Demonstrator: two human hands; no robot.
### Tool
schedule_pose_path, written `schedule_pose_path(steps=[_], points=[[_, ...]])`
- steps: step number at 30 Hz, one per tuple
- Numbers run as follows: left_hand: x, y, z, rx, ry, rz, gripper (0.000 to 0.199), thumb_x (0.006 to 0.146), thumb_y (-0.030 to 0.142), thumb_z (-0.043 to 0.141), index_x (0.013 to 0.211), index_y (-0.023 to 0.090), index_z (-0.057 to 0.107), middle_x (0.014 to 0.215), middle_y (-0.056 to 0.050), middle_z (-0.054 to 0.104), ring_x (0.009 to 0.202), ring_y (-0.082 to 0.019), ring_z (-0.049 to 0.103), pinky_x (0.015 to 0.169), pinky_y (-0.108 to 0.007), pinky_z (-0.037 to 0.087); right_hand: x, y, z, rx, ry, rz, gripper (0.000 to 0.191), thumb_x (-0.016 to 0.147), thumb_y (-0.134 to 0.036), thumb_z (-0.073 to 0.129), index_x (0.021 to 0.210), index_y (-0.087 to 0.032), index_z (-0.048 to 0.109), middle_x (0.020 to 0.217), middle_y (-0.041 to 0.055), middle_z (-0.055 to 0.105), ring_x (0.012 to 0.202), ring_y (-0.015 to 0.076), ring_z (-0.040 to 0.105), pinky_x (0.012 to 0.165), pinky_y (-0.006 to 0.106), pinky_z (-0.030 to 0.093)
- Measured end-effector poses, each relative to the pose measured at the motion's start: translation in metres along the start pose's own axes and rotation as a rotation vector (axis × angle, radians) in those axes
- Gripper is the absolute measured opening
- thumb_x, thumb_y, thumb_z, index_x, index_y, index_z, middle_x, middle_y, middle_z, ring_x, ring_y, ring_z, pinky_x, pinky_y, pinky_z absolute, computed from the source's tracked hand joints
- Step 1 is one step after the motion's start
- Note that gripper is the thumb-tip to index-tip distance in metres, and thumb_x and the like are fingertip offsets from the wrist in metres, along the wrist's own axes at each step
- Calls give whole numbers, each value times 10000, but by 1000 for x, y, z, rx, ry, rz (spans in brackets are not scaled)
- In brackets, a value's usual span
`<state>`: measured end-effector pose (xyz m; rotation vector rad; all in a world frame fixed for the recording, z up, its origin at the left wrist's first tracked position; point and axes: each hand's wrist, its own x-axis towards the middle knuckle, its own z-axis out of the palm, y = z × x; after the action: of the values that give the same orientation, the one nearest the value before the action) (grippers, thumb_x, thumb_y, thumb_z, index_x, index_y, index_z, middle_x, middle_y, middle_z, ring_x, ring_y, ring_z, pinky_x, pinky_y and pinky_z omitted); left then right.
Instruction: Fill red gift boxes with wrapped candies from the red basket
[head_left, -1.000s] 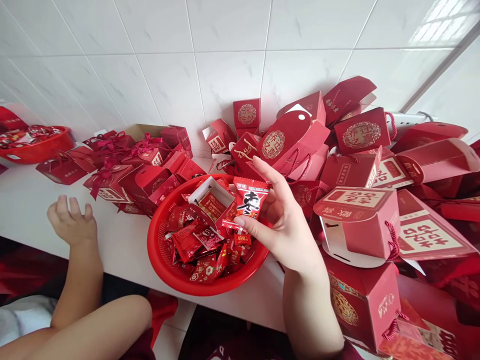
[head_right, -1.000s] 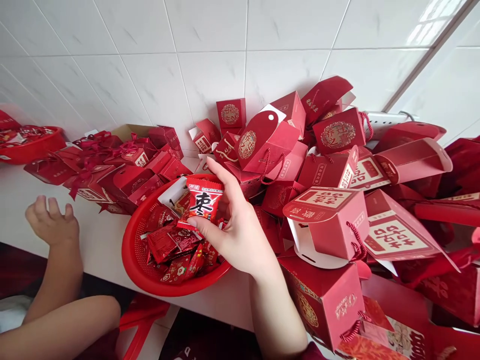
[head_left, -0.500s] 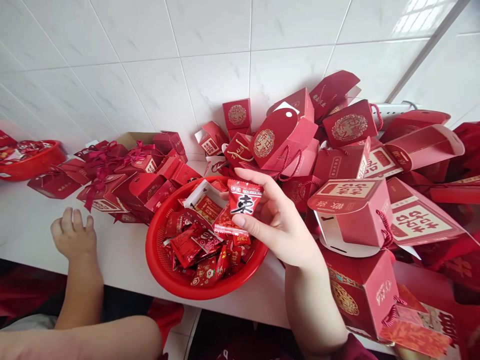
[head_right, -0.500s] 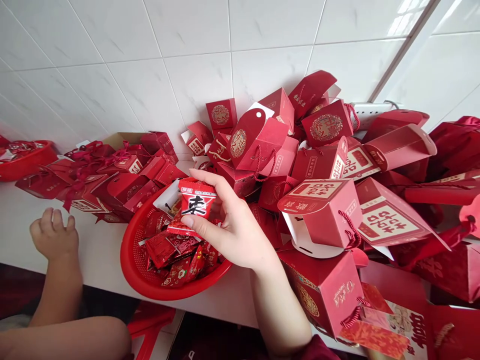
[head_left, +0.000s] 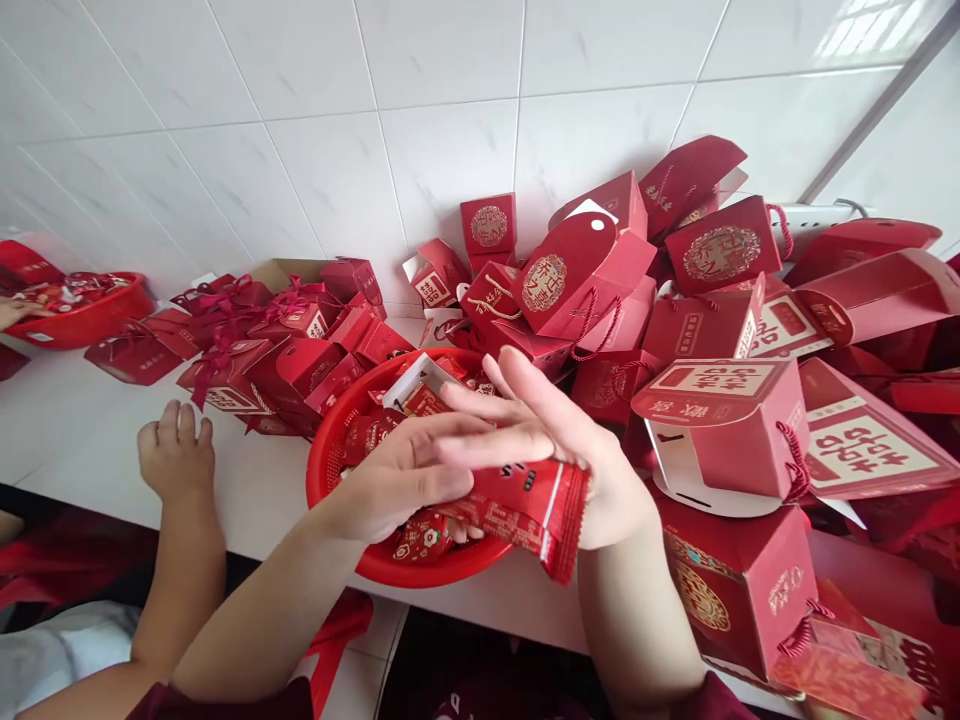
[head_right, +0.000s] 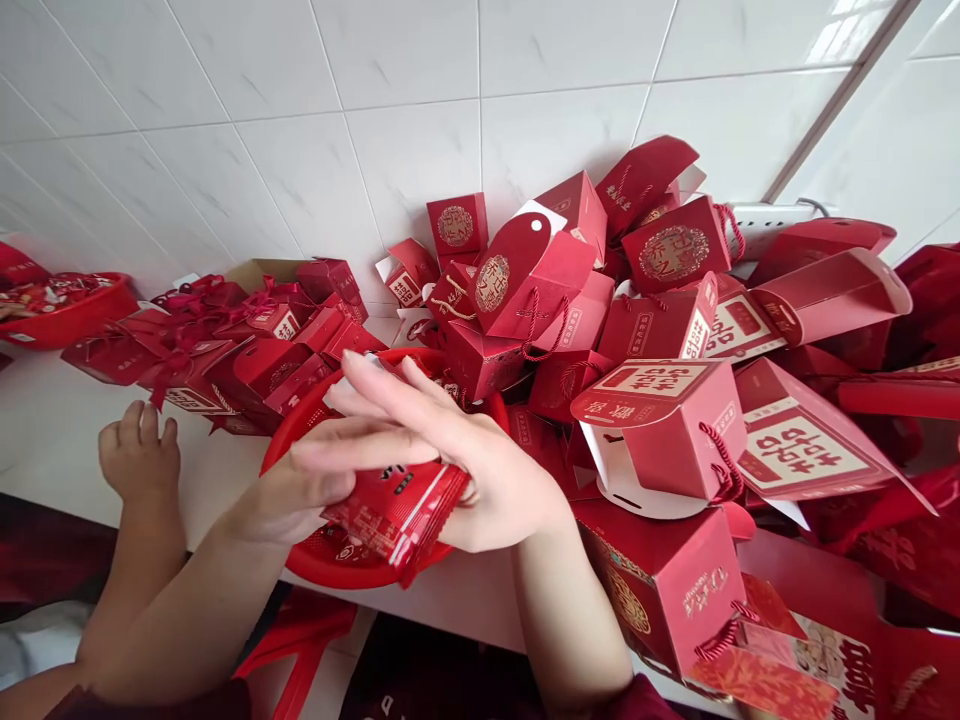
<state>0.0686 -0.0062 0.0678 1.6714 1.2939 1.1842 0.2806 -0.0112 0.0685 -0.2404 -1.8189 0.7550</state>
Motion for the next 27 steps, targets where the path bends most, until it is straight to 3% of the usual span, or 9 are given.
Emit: schedule_pose_path(steps=[2, 4, 7, 10, 15, 18, 22, 25, 27], points=[[2, 5, 4, -59, -60, 10, 277, 809, 568, 768, 920, 323, 697, 909, -22, 743, 907, -284, 740, 670, -423, 610, 4, -3, 0, 26, 29, 65, 755, 925, -386, 735, 1581, -388, 361, 1351, 10, 708, 1432, 280, 527, 1240, 557, 373], [4, 9, 6, -148, -92, 36, 352, 769, 595, 784, 876, 286, 655, 912, -30, 742, 825, -241, 739, 655, -385, 624, 7, -2, -1, 91, 86, 197, 722, 931, -324, 712, 1574, -349, 385, 1446, 39, 644, 1402, 281, 559, 1163, 508, 487], [8, 9, 8, -268, -36, 54, 372, 769, 495, 822, 877, 239, 574, 945, -26, 750, 739, -170, 721, 629, -302, 620, 9, 7, -1, 211, 188, 400, 547, 970, -269, 588, 1507, -286, 488, 1388, 52, 678, 1263, 254, 666, 1039, 447, 588], [13, 8, 10, -249, -10, 51, 357, 762, 366, 855, 868, 219, 548, 877, -22, 746, 733, -158, 723, 643, -273, 622, 10, 16, 1, 234, 268, 508, 418, 1013, -353, 526, 1414, -247, 578, 1259, 49, 740, 1153, 237, 713, 972, 417, 613], [29, 17, 5, -144, -176, 45, 350, 786, 357, 842, 1040, 211, 651, 903, -41, 763, 778, -178, 740, 661, -266, 624, 12, 18, 7, 45, 313, 526, 306, 1019, -458, 587, 1222, -240, 658, 1072, 36, 782, 940, 205, 743, 827, 334, 611], [42, 26, -2, -33, -264, 106, 334, 831, 372, 803, 1111, 204, 734, 1003, -64, 783, 847, -189, 754, 736, -276, 630, 13, 19, 10, -3, 319, 455, 236, 1021, -412, 602, 1184, -246, 647, 1127, 37, 763, 995, 194, 729, 899, 335, 590], [62, 31, -14, 62, -156, 219, 282, 825, 377, 803, 1047, 203, 795, 991, -62, 794, 854, -200, 752, 770, -305, 623, 13, 22, 6, -68, 397, 408, 309, 981, -375, 660, 1254, -253, 583, 1267, 62, 700, 1079, 197, 698, 892, 336, 589], [73, 26, -26, 105, -35, 253, 294, 775, 371, 834, 1005, 192, 801, 983, -64, 794, 830, -196, 738, 782, -316, 611, 12, 23, -1, -139, 410, 439, 255, 978, -376, 659, 1192, -242, 635, 1237, 60, 706, 1061, 202, 698, 865, 341, 589], [76, 22, -36, 171, -24, 264, 270, 769, 360, 825, 974, 189, 787, 953, -57, 787, 806, -188, 722, 764, -308, 595, 11, 22, -4, -169, 419, 453, 224, 984, -385, 651, 1155, -241, 663, 1182, 51, 724, 1038, 204, 702, 874, 353, 585]])
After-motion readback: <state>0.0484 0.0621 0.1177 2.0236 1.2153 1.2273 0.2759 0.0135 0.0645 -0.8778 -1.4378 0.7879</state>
